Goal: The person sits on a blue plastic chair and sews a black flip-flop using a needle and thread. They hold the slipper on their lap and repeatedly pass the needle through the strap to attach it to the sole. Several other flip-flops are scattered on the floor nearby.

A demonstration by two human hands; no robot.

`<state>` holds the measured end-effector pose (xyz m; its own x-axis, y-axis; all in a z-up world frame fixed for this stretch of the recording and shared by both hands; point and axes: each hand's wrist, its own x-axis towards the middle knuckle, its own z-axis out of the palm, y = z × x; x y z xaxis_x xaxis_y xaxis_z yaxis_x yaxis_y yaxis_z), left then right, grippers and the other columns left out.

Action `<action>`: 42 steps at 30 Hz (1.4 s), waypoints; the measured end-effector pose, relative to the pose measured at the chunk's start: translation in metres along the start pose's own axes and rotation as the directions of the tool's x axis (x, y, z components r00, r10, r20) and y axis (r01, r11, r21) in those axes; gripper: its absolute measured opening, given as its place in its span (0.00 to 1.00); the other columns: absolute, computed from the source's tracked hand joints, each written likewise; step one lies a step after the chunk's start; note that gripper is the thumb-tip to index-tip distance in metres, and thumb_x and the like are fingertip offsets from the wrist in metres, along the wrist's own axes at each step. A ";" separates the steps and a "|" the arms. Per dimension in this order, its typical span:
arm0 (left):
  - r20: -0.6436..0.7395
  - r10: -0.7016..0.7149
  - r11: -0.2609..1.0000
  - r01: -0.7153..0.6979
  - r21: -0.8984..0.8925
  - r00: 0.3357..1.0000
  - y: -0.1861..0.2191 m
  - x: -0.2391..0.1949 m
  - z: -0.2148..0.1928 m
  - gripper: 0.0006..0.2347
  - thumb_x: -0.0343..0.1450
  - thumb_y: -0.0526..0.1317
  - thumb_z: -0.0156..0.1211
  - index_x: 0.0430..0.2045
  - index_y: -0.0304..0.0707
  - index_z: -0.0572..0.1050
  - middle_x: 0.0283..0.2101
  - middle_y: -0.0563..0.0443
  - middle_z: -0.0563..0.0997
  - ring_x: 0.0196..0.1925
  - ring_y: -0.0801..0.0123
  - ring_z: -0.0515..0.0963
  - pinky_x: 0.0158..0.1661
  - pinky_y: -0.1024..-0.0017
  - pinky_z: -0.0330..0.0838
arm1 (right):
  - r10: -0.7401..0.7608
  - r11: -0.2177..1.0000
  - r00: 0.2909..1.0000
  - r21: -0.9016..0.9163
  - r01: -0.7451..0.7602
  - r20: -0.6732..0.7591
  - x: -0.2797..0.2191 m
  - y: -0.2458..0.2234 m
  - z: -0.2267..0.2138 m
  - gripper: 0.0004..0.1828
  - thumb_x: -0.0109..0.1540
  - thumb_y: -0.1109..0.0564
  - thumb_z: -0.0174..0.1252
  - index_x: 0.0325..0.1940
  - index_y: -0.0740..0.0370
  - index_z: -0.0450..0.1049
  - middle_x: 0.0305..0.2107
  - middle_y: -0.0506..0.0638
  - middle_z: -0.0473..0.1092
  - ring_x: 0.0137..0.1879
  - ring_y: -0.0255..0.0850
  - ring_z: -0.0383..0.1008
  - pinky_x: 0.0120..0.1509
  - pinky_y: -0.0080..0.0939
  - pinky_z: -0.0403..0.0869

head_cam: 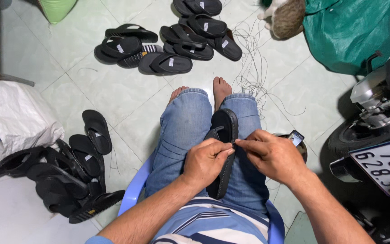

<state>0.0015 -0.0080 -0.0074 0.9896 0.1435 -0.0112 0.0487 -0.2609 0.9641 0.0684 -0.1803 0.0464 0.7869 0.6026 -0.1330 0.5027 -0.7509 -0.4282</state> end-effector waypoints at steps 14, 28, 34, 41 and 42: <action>0.392 0.060 0.792 -0.283 0.541 0.918 0.061 0.012 -0.068 0.04 0.61 0.40 0.56 0.20 0.44 0.77 0.36 0.51 0.76 0.42 0.55 0.73 0.37 0.65 0.69 | -0.008 1.000 0.996 0.028 0.011 -0.089 -0.012 -0.022 -0.005 0.11 0.53 0.55 0.57 0.37 0.41 0.76 0.32 0.38 0.73 0.35 0.42 0.76 0.36 0.40 0.74; 0.240 -0.126 0.928 0.029 0.372 0.963 0.047 0.019 -0.039 0.08 0.68 0.40 0.52 0.39 0.52 0.74 0.37 0.54 0.77 0.35 0.62 0.80 0.30 0.68 0.76 | 0.006 0.977 0.989 0.214 0.026 -0.146 -0.016 -0.004 0.016 0.10 0.55 0.53 0.56 0.40 0.44 0.76 0.34 0.41 0.73 0.42 0.43 0.74 0.43 0.43 0.73; 0.404 -0.092 0.779 -0.186 0.599 0.910 0.067 0.031 -0.034 0.08 0.67 0.33 0.46 0.38 0.38 0.60 0.27 0.40 0.77 0.26 0.50 0.80 0.25 0.60 0.74 | 0.030 0.980 0.983 0.201 0.006 -0.179 -0.015 -0.010 0.017 0.11 0.54 0.54 0.58 0.41 0.43 0.76 0.34 0.41 0.73 0.41 0.43 0.75 0.43 0.42 0.73; 0.538 -0.082 0.821 -0.249 0.514 0.839 0.076 0.034 -0.040 0.08 0.66 0.32 0.45 0.37 0.38 0.63 0.29 0.40 0.78 0.29 0.49 0.80 0.28 0.58 0.74 | 0.068 0.982 0.988 0.183 -0.041 -0.141 -0.020 -0.011 0.021 0.12 0.55 0.52 0.56 0.42 0.41 0.75 0.34 0.41 0.72 0.41 0.43 0.74 0.43 0.43 0.73; 0.579 -0.060 0.828 -0.283 0.483 0.813 0.078 0.034 -0.043 0.08 0.65 0.32 0.46 0.36 0.38 0.65 0.30 0.41 0.78 0.31 0.47 0.80 0.31 0.57 0.74 | 0.100 0.986 0.990 0.144 -0.085 -0.099 -0.021 -0.011 0.021 0.13 0.56 0.51 0.55 0.44 0.38 0.74 0.35 0.38 0.72 0.41 0.41 0.74 0.44 0.42 0.73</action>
<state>0.0334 0.0171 0.0789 0.8800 -0.4207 -0.2206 -0.1745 -0.7182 0.6736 0.0387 -0.1788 0.0356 0.8648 0.4946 -0.0861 0.3769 -0.7528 -0.5397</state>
